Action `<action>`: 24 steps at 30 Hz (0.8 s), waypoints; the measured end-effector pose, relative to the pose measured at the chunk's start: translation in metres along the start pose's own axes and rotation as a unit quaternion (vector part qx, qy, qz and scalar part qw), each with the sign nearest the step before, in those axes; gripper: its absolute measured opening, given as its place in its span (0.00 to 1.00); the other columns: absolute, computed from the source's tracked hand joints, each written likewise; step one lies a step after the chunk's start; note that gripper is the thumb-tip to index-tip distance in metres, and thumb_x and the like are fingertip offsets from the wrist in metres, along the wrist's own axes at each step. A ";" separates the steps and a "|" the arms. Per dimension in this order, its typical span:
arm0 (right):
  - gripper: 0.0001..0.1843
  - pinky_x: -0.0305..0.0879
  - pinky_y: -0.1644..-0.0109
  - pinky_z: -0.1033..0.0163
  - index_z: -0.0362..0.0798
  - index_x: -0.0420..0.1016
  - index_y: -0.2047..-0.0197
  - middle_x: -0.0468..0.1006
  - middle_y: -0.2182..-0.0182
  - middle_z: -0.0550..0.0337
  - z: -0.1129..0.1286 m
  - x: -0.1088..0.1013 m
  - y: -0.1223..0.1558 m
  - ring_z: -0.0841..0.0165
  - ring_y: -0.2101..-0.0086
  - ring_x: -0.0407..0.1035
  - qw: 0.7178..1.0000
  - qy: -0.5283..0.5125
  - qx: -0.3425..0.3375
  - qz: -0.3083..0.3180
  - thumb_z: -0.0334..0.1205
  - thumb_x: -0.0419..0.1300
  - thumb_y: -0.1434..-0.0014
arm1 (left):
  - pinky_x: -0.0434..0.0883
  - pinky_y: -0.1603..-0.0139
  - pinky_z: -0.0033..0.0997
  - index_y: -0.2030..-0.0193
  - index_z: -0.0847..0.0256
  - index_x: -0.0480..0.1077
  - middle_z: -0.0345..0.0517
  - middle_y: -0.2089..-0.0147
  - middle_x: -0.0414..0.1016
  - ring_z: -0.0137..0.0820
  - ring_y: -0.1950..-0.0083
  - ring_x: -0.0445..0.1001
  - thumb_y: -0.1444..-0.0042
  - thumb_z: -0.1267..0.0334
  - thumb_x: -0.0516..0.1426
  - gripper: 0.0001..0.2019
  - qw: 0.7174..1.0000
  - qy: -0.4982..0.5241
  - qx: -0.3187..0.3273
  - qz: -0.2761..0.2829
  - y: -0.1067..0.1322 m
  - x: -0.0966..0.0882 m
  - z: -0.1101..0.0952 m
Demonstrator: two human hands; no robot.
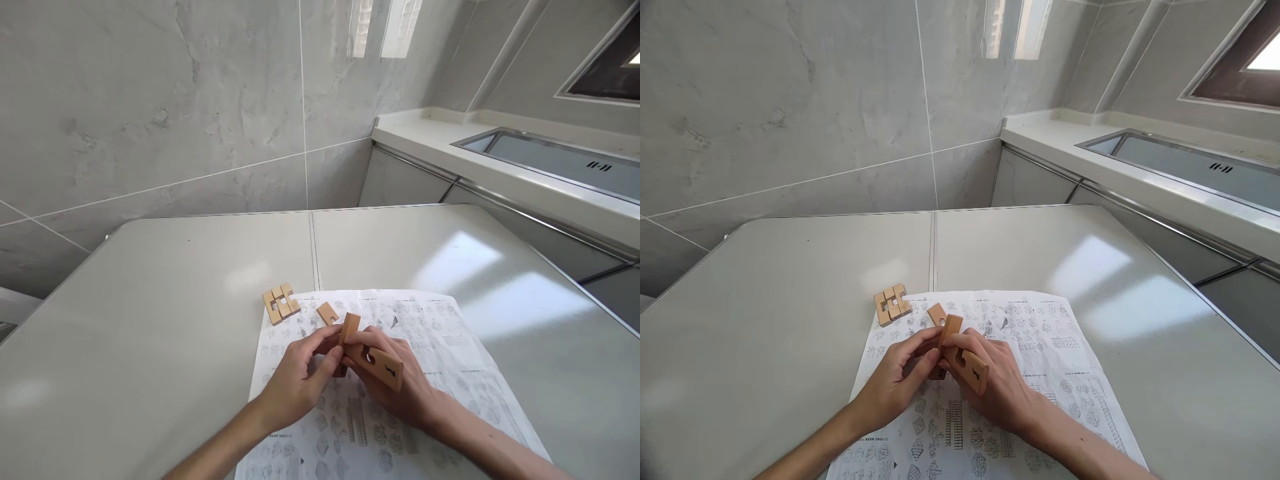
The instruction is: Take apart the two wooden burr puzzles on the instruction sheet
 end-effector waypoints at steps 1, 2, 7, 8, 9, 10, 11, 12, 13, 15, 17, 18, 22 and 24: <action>0.06 0.63 0.73 0.68 0.51 0.67 0.46 0.74 0.70 0.65 0.000 0.000 0.000 0.73 0.77 0.66 1.000 -0.010 0.003 0.005 0.38 0.55 0.25 | 0.80 0.50 0.39 0.35 0.56 0.70 0.52 0.48 0.80 0.38 0.53 0.80 0.27 0.47 0.52 0.22 1.000 -0.007 0.001 0.003 0.000 0.001 -0.001; 0.06 0.64 0.73 0.68 0.52 0.66 0.46 0.73 0.69 0.65 0.001 0.001 0.001 0.73 0.77 0.66 1.000 -0.018 0.004 0.010 0.38 0.55 0.25 | 0.79 0.52 0.38 0.39 0.57 0.72 0.50 0.52 0.80 0.36 0.56 0.79 0.26 0.47 0.52 0.20 1.000 -0.016 0.000 0.008 -0.001 0.002 -0.002; 0.06 0.66 0.70 0.66 0.53 0.65 0.46 0.75 0.68 0.64 0.005 0.003 0.004 0.72 0.75 0.69 0.998 -0.047 0.001 0.034 0.37 0.54 0.26 | 0.74 0.59 0.32 0.54 0.59 0.71 0.44 0.61 0.73 0.32 0.63 0.74 0.26 0.46 0.50 0.19 0.999 -0.031 -0.008 0.040 0.001 0.006 -0.001; 0.07 0.66 0.70 0.66 0.54 0.65 0.46 0.75 0.68 0.64 0.006 0.002 0.005 0.72 0.75 0.70 0.998 -0.046 0.000 0.033 0.37 0.55 0.26 | 0.73 0.60 0.32 0.54 0.59 0.70 0.44 0.61 0.73 0.31 0.63 0.74 0.26 0.45 0.50 0.19 0.998 -0.029 -0.010 0.046 0.002 0.007 -0.001; 0.07 0.66 0.70 0.66 0.54 0.65 0.46 0.75 0.68 0.65 0.006 0.002 0.006 0.71 0.75 0.70 0.999 -0.042 -0.003 0.030 0.37 0.55 0.26 | 0.73 0.61 0.32 0.53 0.58 0.69 0.44 0.61 0.73 0.31 0.63 0.73 0.26 0.45 0.49 0.19 0.998 -0.031 -0.012 0.050 0.002 0.008 0.000; 0.07 0.66 0.69 0.66 0.54 0.66 0.46 0.75 0.69 0.65 0.007 0.001 0.006 0.71 0.75 0.70 0.999 -0.035 -0.006 0.026 0.37 0.55 0.26 | 0.72 0.62 0.31 0.52 0.58 0.69 0.44 0.61 0.73 0.31 0.64 0.73 0.26 0.45 0.48 0.19 0.998 -0.035 -0.013 0.054 0.003 0.008 0.000; 0.07 0.65 0.69 0.65 0.54 0.66 0.46 0.76 0.69 0.65 0.008 0.000 0.007 0.71 0.75 0.71 0.999 -0.027 -0.013 0.021 0.36 0.55 0.26 | 0.71 0.63 0.31 0.50 0.58 0.68 0.43 0.61 0.73 0.30 0.65 0.71 0.26 0.45 0.48 0.19 0.997 -0.044 -0.013 0.057 0.004 0.009 0.000; 0.08 0.65 0.69 0.65 0.54 0.66 0.46 0.76 0.68 0.65 0.009 -0.001 0.007 0.71 0.74 0.71 0.999 -0.023 -0.020 0.019 0.36 0.55 0.26 | 0.71 0.63 0.31 0.48 0.58 0.68 0.43 0.62 0.72 0.30 0.65 0.70 0.25 0.45 0.47 0.19 0.997 -0.055 -0.012 0.059 0.004 0.009 0.000; 0.08 0.64 0.69 0.65 0.53 0.67 0.46 0.77 0.68 0.64 0.010 -0.001 0.007 0.71 0.74 0.71 0.999 -0.023 -0.030 0.022 0.35 0.55 0.26 | 0.70 0.64 0.31 0.45 0.58 0.68 0.42 0.63 0.72 0.30 0.66 0.69 0.25 0.45 0.46 0.20 0.996 -0.068 -0.008 0.060 0.005 0.009 0.000; 0.09 0.64 0.69 0.65 0.52 0.67 0.45 0.78 0.67 0.63 0.012 -0.002 0.005 0.70 0.73 0.72 0.998 -0.026 -0.046 0.028 0.34 0.56 0.27 | 0.71 0.62 0.32 0.39 0.57 0.67 0.42 0.65 0.72 0.31 0.66 0.70 0.24 0.46 0.44 0.22 0.994 -0.098 0.006 0.056 0.005 0.008 -0.001; 0.10 0.63 0.71 0.65 0.51 0.67 0.45 0.79 0.67 0.62 0.015 -0.003 0.002 0.70 0.73 0.71 0.997 -0.029 -0.061 0.028 0.34 0.58 0.28 | 0.73 0.58 0.35 0.35 0.57 0.66 0.43 0.63 0.75 0.33 0.64 0.73 0.23 0.48 0.43 0.23 0.991 -0.124 0.024 0.042 0.005 0.006 -0.004; 0.09 0.63 0.72 0.65 0.51 0.68 0.46 0.79 0.68 0.62 0.016 -0.004 0.001 0.70 0.74 0.71 0.997 -0.027 -0.068 0.026 0.35 0.58 0.28 | 0.74 0.56 0.36 0.33 0.56 0.66 0.45 0.61 0.77 0.34 0.62 0.75 0.23 0.48 0.42 0.23 0.990 -0.135 0.032 0.034 0.005 0.005 -0.004; 0.07 0.63 0.72 0.66 0.51 0.69 0.47 0.76 0.71 0.64 0.021 -0.004 -0.002 0.70 0.75 0.69 0.996 -0.020 -0.084 0.035 0.35 0.58 0.27 | 0.75 0.47 0.41 0.27 0.53 0.63 0.50 0.48 0.80 0.40 0.50 0.78 0.23 0.50 0.42 0.25 0.986 -0.157 0.047 0.010 0.004 0.000 -0.003; 0.06 0.62 0.73 0.66 0.51 0.70 0.47 0.74 0.72 0.64 0.021 -0.003 -0.002 0.70 0.75 0.69 0.996 -0.008 -0.080 0.040 0.36 0.57 0.26 | 0.74 0.43 0.43 0.26 0.51 0.63 0.51 0.42 0.79 0.41 0.45 0.77 0.23 0.50 0.42 0.25 0.985 -0.165 0.052 -0.005 0.003 -0.002 -0.001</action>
Point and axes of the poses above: each hand's wrist, its own y-axis away from the middle knuckle, its own x-axis out of the palm, z = x × y, the point moved 7 cm from there along -y, towards the middle knuckle
